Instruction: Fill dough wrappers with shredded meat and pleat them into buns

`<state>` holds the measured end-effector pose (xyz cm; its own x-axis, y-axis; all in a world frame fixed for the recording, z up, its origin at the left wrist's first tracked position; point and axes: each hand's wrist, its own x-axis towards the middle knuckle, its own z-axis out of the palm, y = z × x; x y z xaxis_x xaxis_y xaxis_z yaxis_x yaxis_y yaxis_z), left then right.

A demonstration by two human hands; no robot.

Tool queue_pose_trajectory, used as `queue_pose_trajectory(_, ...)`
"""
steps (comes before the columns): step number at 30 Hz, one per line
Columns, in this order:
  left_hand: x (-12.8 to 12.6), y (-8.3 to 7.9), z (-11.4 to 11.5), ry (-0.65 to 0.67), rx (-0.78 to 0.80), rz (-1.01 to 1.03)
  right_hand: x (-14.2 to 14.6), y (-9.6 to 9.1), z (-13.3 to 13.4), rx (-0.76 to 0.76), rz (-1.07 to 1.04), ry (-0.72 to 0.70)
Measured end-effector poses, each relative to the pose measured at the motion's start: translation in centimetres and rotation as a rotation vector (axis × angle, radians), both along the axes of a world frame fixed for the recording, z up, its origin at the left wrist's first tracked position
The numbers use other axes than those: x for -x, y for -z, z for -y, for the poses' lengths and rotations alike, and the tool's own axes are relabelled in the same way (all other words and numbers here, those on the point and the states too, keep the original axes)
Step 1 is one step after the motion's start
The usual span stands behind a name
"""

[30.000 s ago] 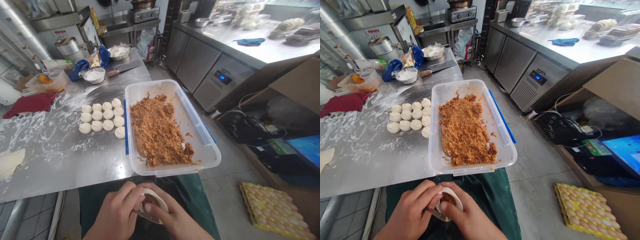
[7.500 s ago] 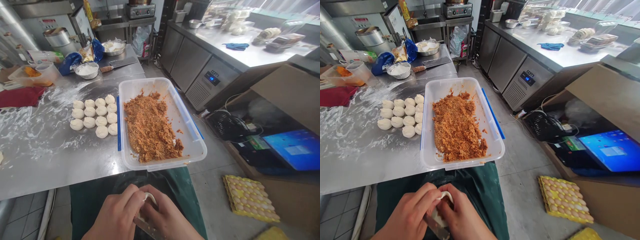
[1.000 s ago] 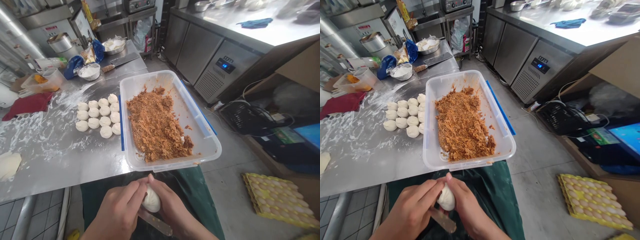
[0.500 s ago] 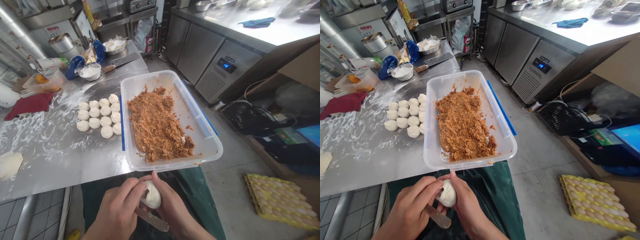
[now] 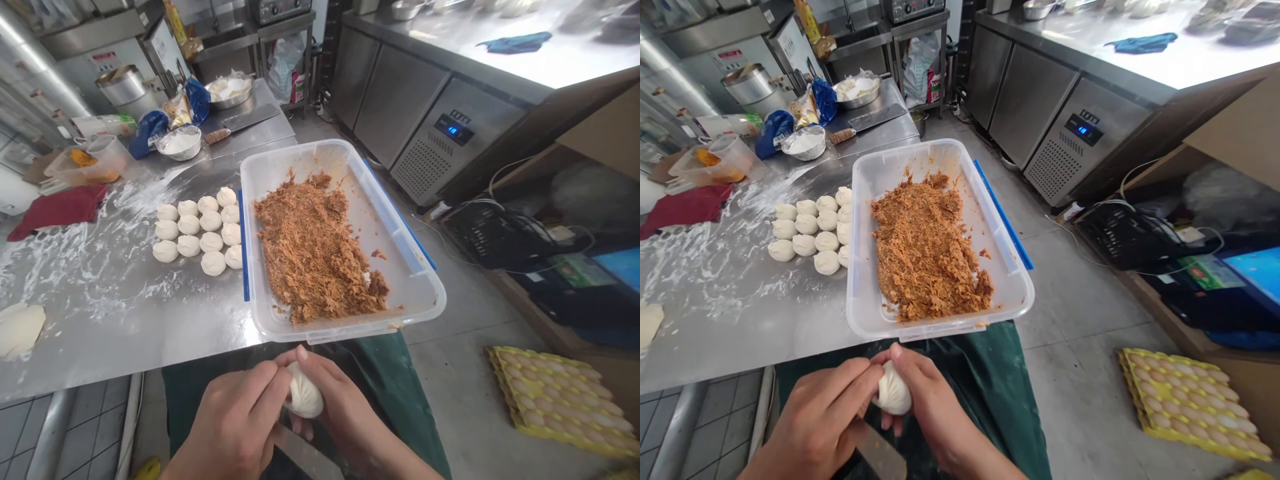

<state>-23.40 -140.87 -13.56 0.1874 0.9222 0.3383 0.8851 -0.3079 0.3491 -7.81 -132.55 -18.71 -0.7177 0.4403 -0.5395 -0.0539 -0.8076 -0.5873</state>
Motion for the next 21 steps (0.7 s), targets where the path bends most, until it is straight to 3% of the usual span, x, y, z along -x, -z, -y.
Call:
queue_pose_trajectory(5,-0.2,0.1,0.0,0.008,0.048,-0.044,0.2,-0.6,-0.3,-0.027,0.031,0.029)
queue_pose_trajectory(17,0.5,-0.8,-0.2,0.036,-0.014,-0.05,0.6,-0.3,-0.7,0.008,0.019,-0.072)
queue_pose_trajectory(21,0.6,-1.1,-0.2,0.038,-0.016,-0.084,0.6,-0.3,-0.7,-0.012,0.065,-0.034)
